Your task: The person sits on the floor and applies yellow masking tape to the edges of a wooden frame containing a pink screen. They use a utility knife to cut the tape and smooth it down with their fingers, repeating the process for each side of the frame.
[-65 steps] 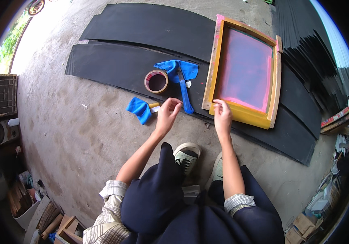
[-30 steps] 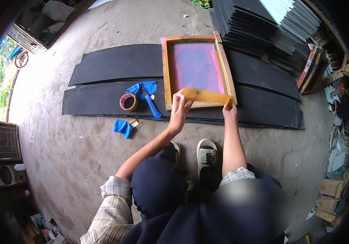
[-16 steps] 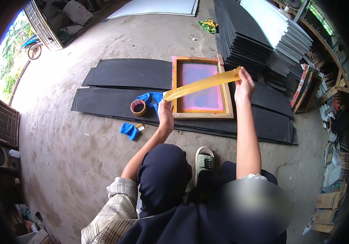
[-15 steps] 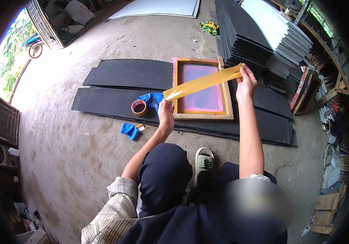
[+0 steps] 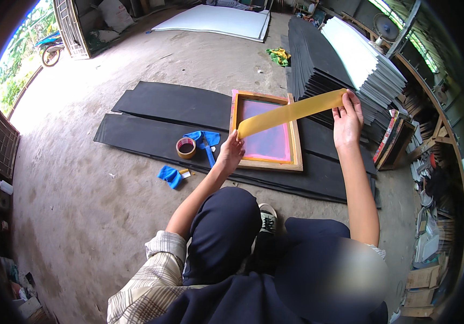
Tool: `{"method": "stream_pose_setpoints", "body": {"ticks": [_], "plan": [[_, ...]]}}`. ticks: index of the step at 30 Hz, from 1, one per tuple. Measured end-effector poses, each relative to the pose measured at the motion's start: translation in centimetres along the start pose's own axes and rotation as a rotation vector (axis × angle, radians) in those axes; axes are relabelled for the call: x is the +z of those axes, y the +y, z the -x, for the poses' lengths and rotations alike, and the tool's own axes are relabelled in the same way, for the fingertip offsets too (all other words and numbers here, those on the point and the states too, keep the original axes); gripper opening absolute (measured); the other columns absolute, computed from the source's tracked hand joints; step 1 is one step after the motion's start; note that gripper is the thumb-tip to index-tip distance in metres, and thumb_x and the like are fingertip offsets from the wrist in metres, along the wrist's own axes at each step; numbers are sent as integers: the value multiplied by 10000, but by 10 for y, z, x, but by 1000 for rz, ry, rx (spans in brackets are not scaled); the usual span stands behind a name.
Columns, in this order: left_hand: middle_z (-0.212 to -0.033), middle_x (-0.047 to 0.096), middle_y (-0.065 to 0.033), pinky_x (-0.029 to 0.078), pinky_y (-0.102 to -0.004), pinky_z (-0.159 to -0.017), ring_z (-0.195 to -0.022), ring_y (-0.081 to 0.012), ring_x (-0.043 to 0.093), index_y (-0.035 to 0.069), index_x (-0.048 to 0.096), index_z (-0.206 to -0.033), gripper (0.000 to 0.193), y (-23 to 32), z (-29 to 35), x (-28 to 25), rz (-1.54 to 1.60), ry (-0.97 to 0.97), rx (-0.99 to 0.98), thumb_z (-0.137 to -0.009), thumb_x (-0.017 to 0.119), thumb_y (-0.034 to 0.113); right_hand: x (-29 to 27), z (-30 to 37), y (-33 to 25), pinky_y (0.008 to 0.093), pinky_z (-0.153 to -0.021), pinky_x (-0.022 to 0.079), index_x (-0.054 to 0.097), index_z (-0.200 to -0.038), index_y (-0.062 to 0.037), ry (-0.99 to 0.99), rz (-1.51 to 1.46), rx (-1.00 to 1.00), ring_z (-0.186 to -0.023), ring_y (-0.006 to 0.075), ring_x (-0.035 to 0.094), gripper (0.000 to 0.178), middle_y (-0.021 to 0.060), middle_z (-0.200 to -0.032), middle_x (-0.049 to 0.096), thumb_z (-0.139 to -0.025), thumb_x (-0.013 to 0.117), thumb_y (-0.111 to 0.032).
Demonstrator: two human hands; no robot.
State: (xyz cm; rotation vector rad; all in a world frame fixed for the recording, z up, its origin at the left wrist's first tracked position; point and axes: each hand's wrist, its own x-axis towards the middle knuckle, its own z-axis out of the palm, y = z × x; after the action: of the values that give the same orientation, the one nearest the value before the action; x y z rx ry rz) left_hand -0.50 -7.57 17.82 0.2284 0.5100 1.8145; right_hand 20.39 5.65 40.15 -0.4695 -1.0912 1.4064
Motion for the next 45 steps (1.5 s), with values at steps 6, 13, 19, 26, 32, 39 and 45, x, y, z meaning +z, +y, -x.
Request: {"method": "stream_pose_setpoints", "body": {"ticks": [6,13,19,26,32,39,45], "plan": [[-761,564,92,324,-185,-630,-699,-4,459,139,644,-889,164,8,5,11,-315,204,479,-876,636,302,-43,18,11,246,-857,375,586,-1036,-124,77,-43,-10,-952,78,526,171,-18,-1008,585,-874,631,-155],[-836,590,16,400,-221,-775,-835,-63,512,44,625,-887,168,9,-6,33,-724,344,738,-896,610,212,-108,12,65,216,-769,354,599,-1023,-137,219,-63,109,-879,37,508,156,-51,-977,592,-873,636,-165],[-858,616,0,411,-208,-722,-817,-54,536,37,586,-924,141,-4,-51,0,-692,379,632,-913,590,177,-142,-6,135,219,-755,384,603,-1004,-83,299,15,116,-855,55,514,148,-14,-954,594,-873,637,-142],[-816,637,-8,448,-184,-706,-765,-50,561,0,624,-933,122,-30,-93,-59,-885,577,567,-881,628,110,-193,-14,226,224,-843,414,577,-1128,-32,307,203,237,-934,90,544,238,28,-1025,596,-906,584,-119],[-814,624,3,427,-178,-701,-758,-40,545,5,611,-946,152,-35,-117,-81,-962,598,569,-878,640,138,-211,-29,263,281,-908,415,578,-1121,5,277,96,441,-974,111,538,248,52,-1038,592,-905,579,-118],[-937,575,-3,421,-206,-792,-874,-54,522,25,558,-953,88,-43,-123,-97,-981,543,519,-919,569,106,-220,-29,274,280,-866,398,596,-1001,-57,302,171,376,-946,96,513,123,42,-1043,581,-910,579,-138],[-994,564,-22,409,-242,-851,-923,-72,507,62,501,-968,50,-54,-130,-80,-725,597,578,-945,515,104,-209,-24,255,259,-847,388,581,-1003,-59,324,251,274,-956,94,508,120,50,-1049,576,-904,585,-128]]}}
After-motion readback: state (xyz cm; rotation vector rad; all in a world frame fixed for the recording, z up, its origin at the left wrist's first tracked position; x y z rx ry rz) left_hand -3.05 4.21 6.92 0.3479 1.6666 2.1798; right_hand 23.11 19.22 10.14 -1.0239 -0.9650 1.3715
